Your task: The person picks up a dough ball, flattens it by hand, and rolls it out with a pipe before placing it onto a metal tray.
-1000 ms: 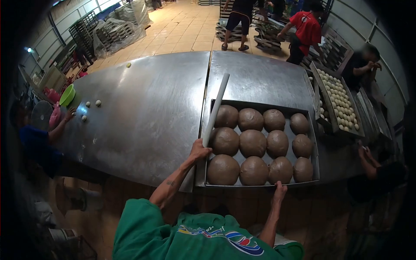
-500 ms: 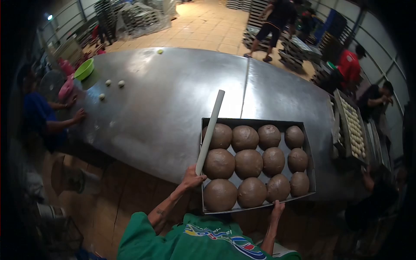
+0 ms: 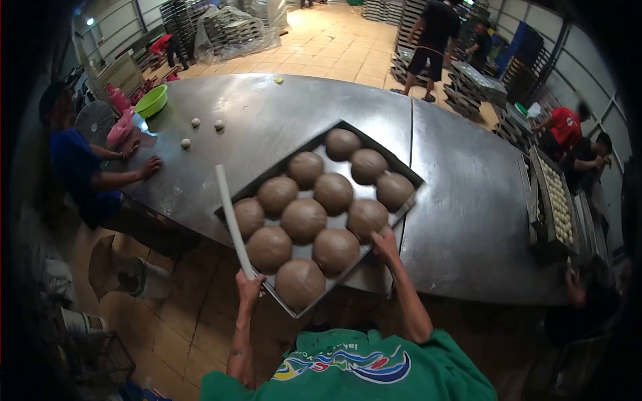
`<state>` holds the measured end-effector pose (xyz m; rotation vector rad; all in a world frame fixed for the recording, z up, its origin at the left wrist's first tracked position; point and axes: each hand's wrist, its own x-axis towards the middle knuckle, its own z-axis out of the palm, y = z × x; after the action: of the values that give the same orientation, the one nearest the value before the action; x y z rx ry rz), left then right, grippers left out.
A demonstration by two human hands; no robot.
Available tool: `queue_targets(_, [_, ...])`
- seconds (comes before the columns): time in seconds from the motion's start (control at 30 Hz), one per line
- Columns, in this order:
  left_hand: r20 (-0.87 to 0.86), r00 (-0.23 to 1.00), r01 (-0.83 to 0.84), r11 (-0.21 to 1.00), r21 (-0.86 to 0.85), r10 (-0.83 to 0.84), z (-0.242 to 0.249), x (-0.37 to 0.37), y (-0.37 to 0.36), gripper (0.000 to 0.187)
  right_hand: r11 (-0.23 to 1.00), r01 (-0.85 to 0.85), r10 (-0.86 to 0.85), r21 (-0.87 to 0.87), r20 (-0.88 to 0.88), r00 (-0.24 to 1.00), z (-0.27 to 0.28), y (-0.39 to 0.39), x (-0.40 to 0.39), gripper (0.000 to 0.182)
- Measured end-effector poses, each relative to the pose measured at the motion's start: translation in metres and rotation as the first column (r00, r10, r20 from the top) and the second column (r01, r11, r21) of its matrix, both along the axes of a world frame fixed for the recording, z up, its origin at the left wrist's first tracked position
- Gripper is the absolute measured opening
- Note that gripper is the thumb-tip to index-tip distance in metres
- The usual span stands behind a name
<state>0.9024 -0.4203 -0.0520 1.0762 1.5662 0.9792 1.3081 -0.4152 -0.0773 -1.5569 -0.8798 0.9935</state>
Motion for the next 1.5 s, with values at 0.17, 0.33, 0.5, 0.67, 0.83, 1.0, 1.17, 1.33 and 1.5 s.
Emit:
queue_targets(0.17, [0.102,0.989,-0.115,0.992,0.06,0.109,-0.011,-0.033,0.036,0.02,0.944,-0.323,0.33,0.072,-0.212,0.92,0.03,0.059,-0.036,0.069])
queue_targets(0.33, [0.114,0.982,-0.161,0.981,0.11,0.148,-0.022,-0.019,0.066,0.014,0.871,-0.475,0.49,0.125,-0.188,0.851,-0.001,-0.019,-0.066,0.045])
queue_targets(0.5, [0.16,0.957,-0.261,0.959,0.113,0.242,-0.029,-0.009,0.07,0.015,0.987,-0.144,0.128,-0.074,-0.186,0.974,-0.012,-0.165,-0.043,0.039])
queue_targets(0.67, [0.094,0.976,-0.208,0.967,0.146,0.196,-0.045,-0.018,0.069,0.016,0.914,0.404,-0.318,0.026,0.662,0.678,-0.018,-0.249,0.023,0.048])
queue_targets(0.83, [-0.037,0.98,-0.191,0.972,0.138,0.198,-0.047,-0.019,0.073,0.022,0.941,0.261,0.135,-0.214,0.948,0.289,-0.028,-0.199,0.147,0.073])
queue_targets(1.0, [-0.155,0.929,-0.305,0.932,0.195,0.336,-0.051,-0.016,0.068,0.023,0.73,0.646,-0.003,-0.225,0.943,0.332,-0.025,-0.028,0.293,0.075])
queue_targets(1.17, [-0.214,0.831,-0.448,0.846,0.289,0.514,-0.074,-0.011,0.073,0.028,0.887,0.411,0.07,-0.211,0.941,0.33,-0.039,0.057,0.28,0.077])
queue_targets(1.33, [0.082,0.731,-0.68,0.715,0.162,0.677,-0.06,0.061,0.048,0.027,0.99,-0.047,0.143,-0.136,0.936,0.322,-0.042,-0.013,0.198,0.077])
queue_targets(1.5, [0.109,0.878,-0.478,0.85,0.22,0.466,-0.049,0.083,0.025,0.02,0.95,-0.292,0.217,-0.111,0.908,0.36,-0.034,-0.109,0.168,0.074])
